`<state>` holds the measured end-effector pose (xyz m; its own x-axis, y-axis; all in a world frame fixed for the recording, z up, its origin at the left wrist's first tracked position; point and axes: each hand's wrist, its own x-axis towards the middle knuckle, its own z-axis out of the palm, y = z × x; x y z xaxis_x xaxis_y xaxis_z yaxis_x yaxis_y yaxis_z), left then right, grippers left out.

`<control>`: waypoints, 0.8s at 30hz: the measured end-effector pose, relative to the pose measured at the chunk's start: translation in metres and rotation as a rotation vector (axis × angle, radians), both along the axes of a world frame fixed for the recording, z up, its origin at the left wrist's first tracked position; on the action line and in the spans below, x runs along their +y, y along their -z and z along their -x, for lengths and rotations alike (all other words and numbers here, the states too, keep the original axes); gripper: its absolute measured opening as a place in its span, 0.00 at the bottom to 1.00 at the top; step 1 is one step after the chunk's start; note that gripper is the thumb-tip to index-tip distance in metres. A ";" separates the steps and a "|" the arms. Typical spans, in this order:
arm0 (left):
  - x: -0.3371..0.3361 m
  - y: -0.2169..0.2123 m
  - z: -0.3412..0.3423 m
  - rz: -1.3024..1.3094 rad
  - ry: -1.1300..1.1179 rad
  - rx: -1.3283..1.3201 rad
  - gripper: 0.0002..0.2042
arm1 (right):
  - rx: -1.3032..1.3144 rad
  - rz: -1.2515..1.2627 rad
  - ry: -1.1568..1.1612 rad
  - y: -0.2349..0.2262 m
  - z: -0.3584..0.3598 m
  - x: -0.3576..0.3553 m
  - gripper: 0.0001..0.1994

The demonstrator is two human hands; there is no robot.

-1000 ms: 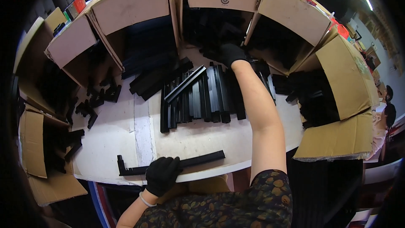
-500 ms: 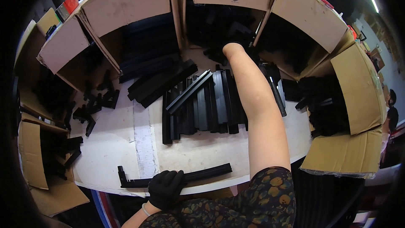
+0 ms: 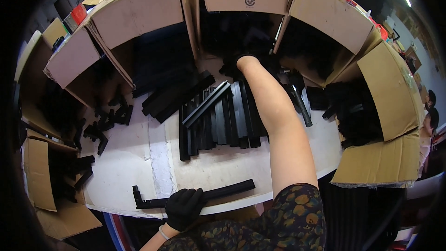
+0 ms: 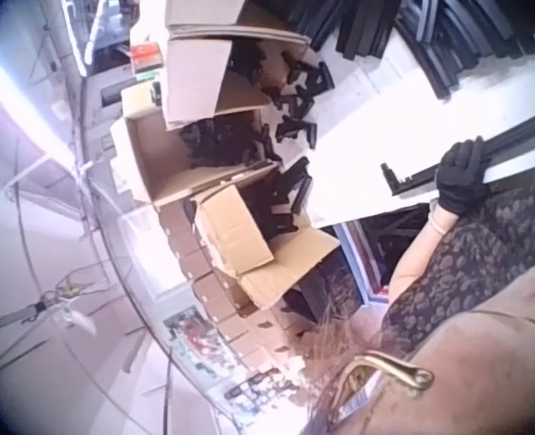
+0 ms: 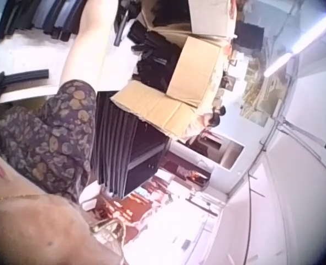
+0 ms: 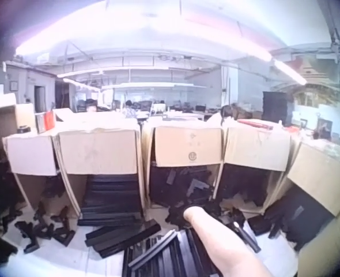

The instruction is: The recorder is assembling black plastic frames by connecting separate long and short pieces together at a workbench.

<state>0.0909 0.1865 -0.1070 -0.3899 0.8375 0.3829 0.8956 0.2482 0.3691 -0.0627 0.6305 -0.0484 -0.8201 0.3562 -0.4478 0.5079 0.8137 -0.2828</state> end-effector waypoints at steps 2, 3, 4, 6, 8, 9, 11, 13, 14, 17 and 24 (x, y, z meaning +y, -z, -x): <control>0.006 -0.001 -0.001 -0.023 0.040 -0.029 0.19 | 0.015 -0.152 -0.241 0.035 -0.002 0.046 0.18; 0.009 -0.001 -0.001 -0.028 0.054 -0.028 0.19 | 0.015 -0.292 -0.486 0.061 0.001 0.070 0.18; 0.012 0.000 0.000 -0.038 0.067 -0.030 0.19 | 0.120 -0.180 -0.169 0.082 0.006 0.086 0.20; 0.005 -0.001 0.003 -0.031 0.019 -0.013 0.19 | 0.080 -0.058 -0.054 0.056 0.019 0.040 0.22; 0.004 -0.003 0.001 -0.032 0.020 0.027 0.19 | 0.027 0.039 0.105 0.026 0.006 0.029 0.24; 0.004 -0.003 0.000 -0.034 0.024 0.025 0.19 | 0.079 -0.011 0.026 0.019 -0.005 0.033 0.24; 0.000 -0.002 -0.002 -0.064 0.025 0.026 0.18 | 0.127 -0.057 -0.065 0.004 -0.024 0.027 0.24; -0.006 -0.002 -0.008 -0.077 0.020 0.041 0.18 | 0.272 -0.367 -0.198 -0.025 -0.053 0.012 0.24; 0.003 0.001 -0.004 -0.036 0.030 0.021 0.17 | 0.342 -0.203 0.000 -0.032 -0.075 0.000 0.26; 0.011 0.003 -0.009 -0.075 0.098 0.049 0.17 | 0.699 -0.413 -0.250 0.010 -0.131 0.086 0.41; -0.001 0.011 -0.012 -0.065 -0.013 0.132 0.17 | 0.485 -0.306 0.050 -0.082 -0.265 -0.048 0.35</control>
<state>0.1024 0.1853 -0.1183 -0.3432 0.8045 0.4848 0.9344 0.2397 0.2636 0.2026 0.5827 0.0339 -0.8848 0.4540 0.1051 0.4187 0.8735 -0.2483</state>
